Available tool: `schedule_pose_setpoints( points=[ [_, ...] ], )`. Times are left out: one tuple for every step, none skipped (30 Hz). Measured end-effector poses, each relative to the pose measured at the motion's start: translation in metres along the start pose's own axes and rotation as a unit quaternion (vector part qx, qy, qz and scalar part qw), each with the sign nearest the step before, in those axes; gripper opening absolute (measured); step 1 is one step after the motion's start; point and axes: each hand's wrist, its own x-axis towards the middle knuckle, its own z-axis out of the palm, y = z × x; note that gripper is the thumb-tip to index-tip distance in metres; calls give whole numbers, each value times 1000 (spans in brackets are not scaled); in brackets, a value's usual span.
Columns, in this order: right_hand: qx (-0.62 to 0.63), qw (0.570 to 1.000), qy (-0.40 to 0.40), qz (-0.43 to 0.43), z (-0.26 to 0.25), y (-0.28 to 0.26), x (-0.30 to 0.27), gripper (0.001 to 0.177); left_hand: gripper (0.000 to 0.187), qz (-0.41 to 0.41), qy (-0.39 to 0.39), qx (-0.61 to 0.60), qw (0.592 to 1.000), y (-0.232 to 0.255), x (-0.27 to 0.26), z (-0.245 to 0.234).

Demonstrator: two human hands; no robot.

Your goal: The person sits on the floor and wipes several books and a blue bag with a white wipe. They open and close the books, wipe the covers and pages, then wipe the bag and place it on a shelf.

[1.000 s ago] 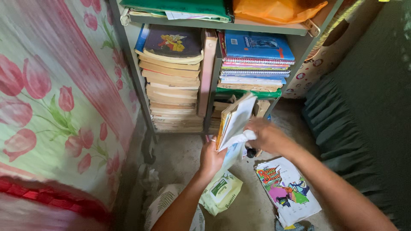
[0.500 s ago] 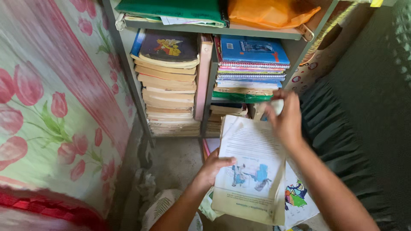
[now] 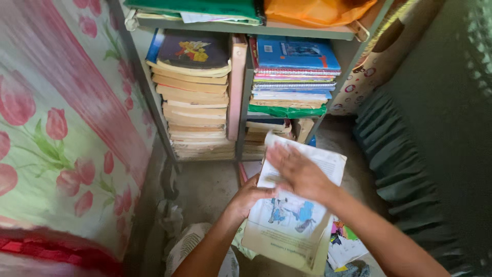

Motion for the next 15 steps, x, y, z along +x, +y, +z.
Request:
schedule_pose_setpoints(
  points=[
    [-3,1000,22,14,-1,11,3,84,53,7,-20,-3,1000,-1,0,2],
    [-4,999,44,29,1,21,6,78,53,13,-39,-6,999,-2,0,4],
    [-6,997,66,44,4,29,8,72,54,19,-58,-9,998,-2,0,5],
    [71,984,39,158,7,38,9,71,56,17,-46,-9,999,-3,0,6],
    [146,952,10,269,8,49,10,71,59,15,-35,-8,999,-3,2,7],
    [220,901,-21,374,9,58,8,73,61,13,-23,-9,1000,-3,4,7],
    [234,901,74,358,10,68,8,67,63,10,-11,-2,1000,-1,6,5],
    [246,893,164,339,9,77,6,63,66,9,3,2,1000,0,8,2],
    [278,852,255,363,5,85,3,49,68,6,17,6,1000,1,11,-2],
    [307,802,341,383,1,90,-1,35,70,11,36,-8,999,2,13,-8],
    [281,801,354,392,-1,87,-3,30,72,15,54,-22,998,4,16,-14],
    [254,801,366,400,-3,78,-6,26,74,20,74,-36,996,5,20,-18],
    [227,800,377,407,-4,64,-9,23,71,61,69,-39,995,4,22,-20],
    [147,859,358,336,0,43,-8,15,69,102,63,-38,992,5,25,-22],
    [65,904,333,260,10,15,-6,9,66,143,58,-38,987,5,26,-22]
  ],
)
